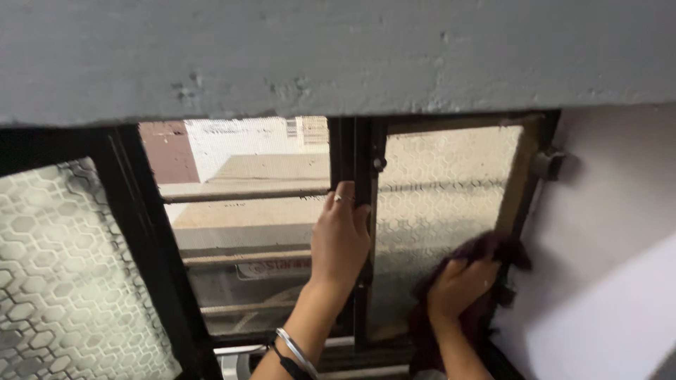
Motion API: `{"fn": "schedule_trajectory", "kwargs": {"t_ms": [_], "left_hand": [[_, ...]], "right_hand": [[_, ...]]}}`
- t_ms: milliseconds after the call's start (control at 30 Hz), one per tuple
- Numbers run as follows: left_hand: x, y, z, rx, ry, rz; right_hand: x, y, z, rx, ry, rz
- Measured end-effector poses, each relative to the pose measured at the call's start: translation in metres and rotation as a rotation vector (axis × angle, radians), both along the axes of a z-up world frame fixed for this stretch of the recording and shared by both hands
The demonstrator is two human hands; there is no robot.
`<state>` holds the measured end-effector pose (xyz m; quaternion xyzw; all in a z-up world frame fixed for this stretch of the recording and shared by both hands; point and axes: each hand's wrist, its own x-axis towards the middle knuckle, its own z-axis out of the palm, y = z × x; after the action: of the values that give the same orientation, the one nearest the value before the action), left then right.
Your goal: The person wipes the metal frame and textured glass of a window using a dark cloth. They systematically clean the top, sides, and lower sections of the frame and glass panes.
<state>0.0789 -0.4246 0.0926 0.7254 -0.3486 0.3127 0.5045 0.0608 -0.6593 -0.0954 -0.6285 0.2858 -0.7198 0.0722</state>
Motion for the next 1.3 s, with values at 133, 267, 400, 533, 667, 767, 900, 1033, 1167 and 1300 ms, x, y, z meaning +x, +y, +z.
{"fn": "schedule_trajectory", "kwargs": {"t_ms": [133,267,400,533,667,767,900,1033,1167,1300], "left_hand": [[-0.004,0.0,0.002,0.049,0.063,0.014],[-0.003,0.002,0.004,0.081,0.049,0.026],[-0.003,0.004,0.005,0.1,0.1,-0.004],[0.001,0.006,0.002,0.073,0.032,-0.035],[0.004,0.007,0.003,0.042,-0.006,-0.07],[0.002,0.007,0.006,0.102,0.106,-0.067],[-0.002,0.008,0.008,0.101,0.12,-0.076],[0.0,0.01,0.007,0.115,0.098,-0.055],[0.004,0.007,0.004,0.095,0.026,-0.049],[0.006,0.007,0.004,0.136,0.088,-0.055]], "right_hand": [[0.011,0.028,0.0,-0.155,0.05,-0.015],[0.011,0.056,0.047,-0.256,0.137,0.093],[0.007,0.082,0.125,-0.397,0.082,0.251],[0.01,0.104,0.186,-0.396,0.032,0.366],[0.006,0.122,0.189,-0.378,-0.012,0.435],[0.006,0.119,0.171,-0.363,0.056,0.465],[0.019,0.105,0.139,-0.356,0.158,0.338],[0.018,0.096,0.102,-0.441,0.178,0.343],[0.015,0.091,0.049,-0.418,0.284,0.327],[0.016,0.061,-0.021,-0.344,0.398,0.285]]}}
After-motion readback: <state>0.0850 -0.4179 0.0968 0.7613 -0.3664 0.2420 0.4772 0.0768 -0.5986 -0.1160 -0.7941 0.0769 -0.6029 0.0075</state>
